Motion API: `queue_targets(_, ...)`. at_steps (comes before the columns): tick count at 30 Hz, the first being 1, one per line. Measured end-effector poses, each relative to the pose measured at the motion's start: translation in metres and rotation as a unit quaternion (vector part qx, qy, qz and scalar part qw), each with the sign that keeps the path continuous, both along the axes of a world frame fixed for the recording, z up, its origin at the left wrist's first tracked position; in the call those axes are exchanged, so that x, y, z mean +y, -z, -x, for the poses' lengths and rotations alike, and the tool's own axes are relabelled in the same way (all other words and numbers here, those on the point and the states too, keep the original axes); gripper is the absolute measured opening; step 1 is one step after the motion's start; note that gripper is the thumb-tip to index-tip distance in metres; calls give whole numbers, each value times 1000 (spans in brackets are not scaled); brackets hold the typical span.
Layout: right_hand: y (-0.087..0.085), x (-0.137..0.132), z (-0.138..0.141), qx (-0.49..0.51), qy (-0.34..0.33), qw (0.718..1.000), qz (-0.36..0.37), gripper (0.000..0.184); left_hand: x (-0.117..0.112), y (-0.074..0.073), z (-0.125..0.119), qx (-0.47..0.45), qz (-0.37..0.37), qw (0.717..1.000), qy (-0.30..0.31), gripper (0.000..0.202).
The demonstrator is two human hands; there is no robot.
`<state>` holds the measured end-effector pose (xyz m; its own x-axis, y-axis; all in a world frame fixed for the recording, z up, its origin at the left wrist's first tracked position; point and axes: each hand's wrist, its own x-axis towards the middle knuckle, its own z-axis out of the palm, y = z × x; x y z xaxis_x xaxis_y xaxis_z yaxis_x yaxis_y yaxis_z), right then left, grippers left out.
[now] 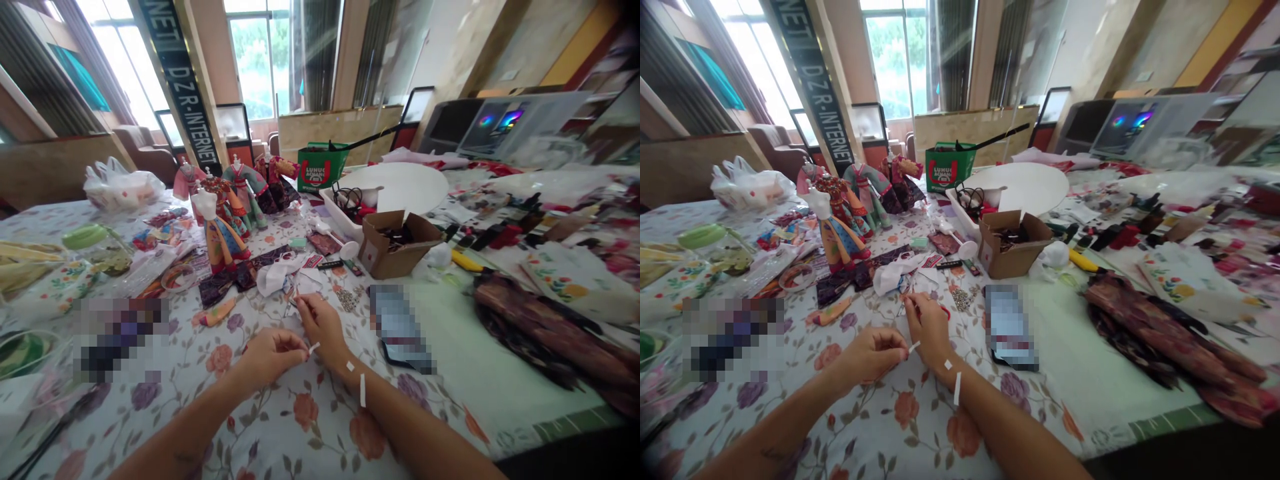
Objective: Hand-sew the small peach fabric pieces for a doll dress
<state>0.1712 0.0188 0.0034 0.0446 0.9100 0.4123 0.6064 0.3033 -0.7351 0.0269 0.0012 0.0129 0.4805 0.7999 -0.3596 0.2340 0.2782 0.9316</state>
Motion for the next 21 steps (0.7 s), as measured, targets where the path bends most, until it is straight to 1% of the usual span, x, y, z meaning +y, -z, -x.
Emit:
queue_targets(2,-2,3,-3,-76,17,997,-6,27,1,-3,1,4,1,1000,10,23)
queue_targets(4,-5,6,-9,-141,35,989,2,27,3,-10,4,11,0,1000,13,21)
queue_targets(5,-6,6,-12,-161,40,986,6,25,6,-14,6,17,-15,1000,11,20)
queue_targets(6,-8,7,-15,-169,41,985,8,24,9,-19,10,24,-53,998,16,17)
queue_targets(7,-9,6,-18,-166,37,985,3,21,12,-24,14,34,-103,994,21,14)
queue_targets(8,-9,5,-21,-154,24,988,-10,19,16,-29,19,63,-162,984,28,11)
queue_targets(10,-9,-1,-22,-125,-18,990,-55,18,24,-35,29,154,-267,950,55,10)
queue_targets(11,-9,-5,-22,-116,-42,989,-77,18,27,-37,33,188,-291,935,71,13)
queue_targets(14,-7,-16,-14,-131,-103,978,-126,19,31,-36,40,255,-343,899,100,22)
queue_targets(17,-5,-23,-7,-174,-129,966,-145,20,30,-34,40,291,-377,871,122,25)
queue_targets(19,-4,-23,-5,-176,-121,967,-142,19,29,-35,37,288,-387,869,112,25)
queue_targets(21,-2,-20,-7,-126,-96,980,-118,17,28,-36,35,249,-387,883,88,24)
